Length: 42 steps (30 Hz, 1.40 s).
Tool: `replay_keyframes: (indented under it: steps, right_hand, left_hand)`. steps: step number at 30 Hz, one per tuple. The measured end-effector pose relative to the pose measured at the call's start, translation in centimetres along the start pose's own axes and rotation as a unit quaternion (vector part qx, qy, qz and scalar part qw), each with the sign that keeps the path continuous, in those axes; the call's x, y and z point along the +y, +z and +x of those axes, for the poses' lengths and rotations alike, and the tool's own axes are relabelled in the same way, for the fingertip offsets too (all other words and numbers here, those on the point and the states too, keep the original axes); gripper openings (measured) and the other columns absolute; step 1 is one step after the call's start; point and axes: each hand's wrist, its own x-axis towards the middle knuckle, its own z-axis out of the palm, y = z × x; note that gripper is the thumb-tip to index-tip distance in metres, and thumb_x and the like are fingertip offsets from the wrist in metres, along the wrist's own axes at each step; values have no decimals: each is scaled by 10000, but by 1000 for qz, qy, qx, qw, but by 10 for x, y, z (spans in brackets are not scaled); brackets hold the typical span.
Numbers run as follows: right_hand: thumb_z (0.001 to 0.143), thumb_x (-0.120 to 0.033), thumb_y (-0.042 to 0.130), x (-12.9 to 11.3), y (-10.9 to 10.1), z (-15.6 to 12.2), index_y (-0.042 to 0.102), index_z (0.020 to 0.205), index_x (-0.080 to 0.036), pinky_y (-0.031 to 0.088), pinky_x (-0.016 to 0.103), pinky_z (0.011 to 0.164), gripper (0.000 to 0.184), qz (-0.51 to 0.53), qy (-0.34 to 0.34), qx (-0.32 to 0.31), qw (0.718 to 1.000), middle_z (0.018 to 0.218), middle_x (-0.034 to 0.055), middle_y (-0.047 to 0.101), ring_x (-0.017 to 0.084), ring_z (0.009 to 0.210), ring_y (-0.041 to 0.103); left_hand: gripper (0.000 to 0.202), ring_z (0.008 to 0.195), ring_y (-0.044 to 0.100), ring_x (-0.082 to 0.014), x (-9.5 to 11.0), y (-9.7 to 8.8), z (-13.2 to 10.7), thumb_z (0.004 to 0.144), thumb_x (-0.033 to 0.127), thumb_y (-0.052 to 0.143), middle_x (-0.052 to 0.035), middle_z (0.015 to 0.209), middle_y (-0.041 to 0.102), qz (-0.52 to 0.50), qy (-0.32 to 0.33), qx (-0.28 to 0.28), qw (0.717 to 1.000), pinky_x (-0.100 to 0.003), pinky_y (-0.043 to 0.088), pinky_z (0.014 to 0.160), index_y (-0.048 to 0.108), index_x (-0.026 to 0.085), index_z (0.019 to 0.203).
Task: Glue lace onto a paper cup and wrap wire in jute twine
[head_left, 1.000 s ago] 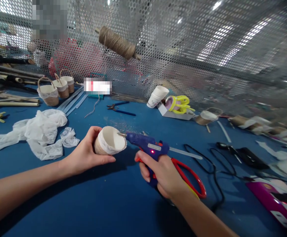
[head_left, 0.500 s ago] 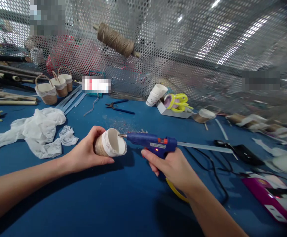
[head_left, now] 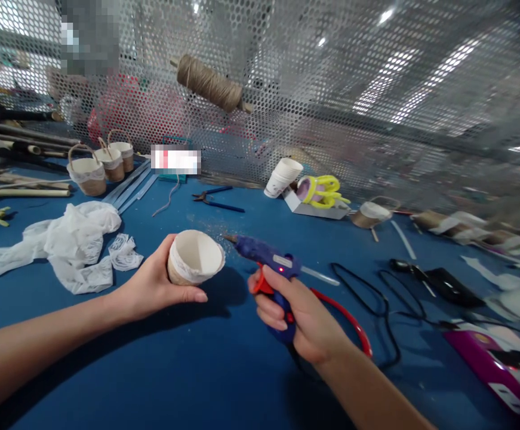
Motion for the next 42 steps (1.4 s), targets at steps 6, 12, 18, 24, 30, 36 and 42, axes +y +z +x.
replay_keyframes:
  steps: [6, 12, 18, 24, 30, 36, 42]
  right_hand:
    - [610, -306, 770, 11, 9, 4, 616, 606, -110, 213, 82, 301, 250, 162, 83, -9, 983, 600, -16, 553, -32, 365, 240]
    - [659, -297, 740, 14, 10, 4, 606, 623, -111, 199, 66, 293, 232, 195, 116, -39, 973, 603, -17, 548, -35, 360, 234]
    - [616, -294, 766, 11, 9, 4, 599, 607, -118, 188, 74, 295, 242, 189, 93, -31, 977, 599, -29, 535, -33, 363, 214]
    - [642, -354, 736, 14, 9, 5, 615, 597, -118, 183, 106, 319, 268, 124, 82, -27, 988, 515, -39, 474, -18, 366, 202]
    - [672, -411, 697, 16, 10, 4, 597, 609, -123, 163, 146, 348, 311, 43, 48, -19, 998, 386, -79, 361, -2, 332, 252]
    - [692, -463, 656, 16, 12, 2, 575, 640, -134, 204, 181, 366, 342, -59, -6, 27, 998, 358, -72, 393, 32, 325, 321]
    - [722, -457, 626, 10, 6, 0, 578, 555, -147, 326, 225, 388, 355, -276, -77, 96, 953, 372, -26, 465, 81, 355, 418]
  left_hand:
    - [728, 987, 570, -238, -4, 5, 0, 550, 354, 794, -82, 1060, 591, -22, 10, 20, 1000, -353, 467, 858, 402, 169, 1134]
    - [714, 1016, 554, -238, -3, 5, 3, 562, 329, 789, -86, 1082, 574, -38, 20, 18, 999, -352, 456, 875, 374, 177, 1123]
    - [701, 987, 564, -233, -1, 4, 2, 562, 363, 782, -77, 1052, 582, -25, 16, 13, 999, -353, 462, 862, 382, 179, 1108]
    - [701, 1005, 563, -238, -5, 3, 1, 566, 364, 784, -78, 1065, 579, -14, 21, 9, 1000, -351, 459, 866, 380, 182, 1109]
    - [683, 982, 572, -223, -2, 3, 1, 571, 315, 786, -67, 1047, 585, -39, 13, 5, 999, -335, 467, 845, 367, 184, 1094]
    - [683, 970, 578, -235, 2, 2, 1, 561, 345, 780, -77, 1042, 597, -23, 4, 13, 1000, -344, 469, 829, 383, 172, 1089]
    - [666, 971, 572, -236, 4, -2, 1, 572, 380, 769, -60, 1036, 598, 87, -4, 16, 996, -356, 458, 842, 396, 187, 1089]
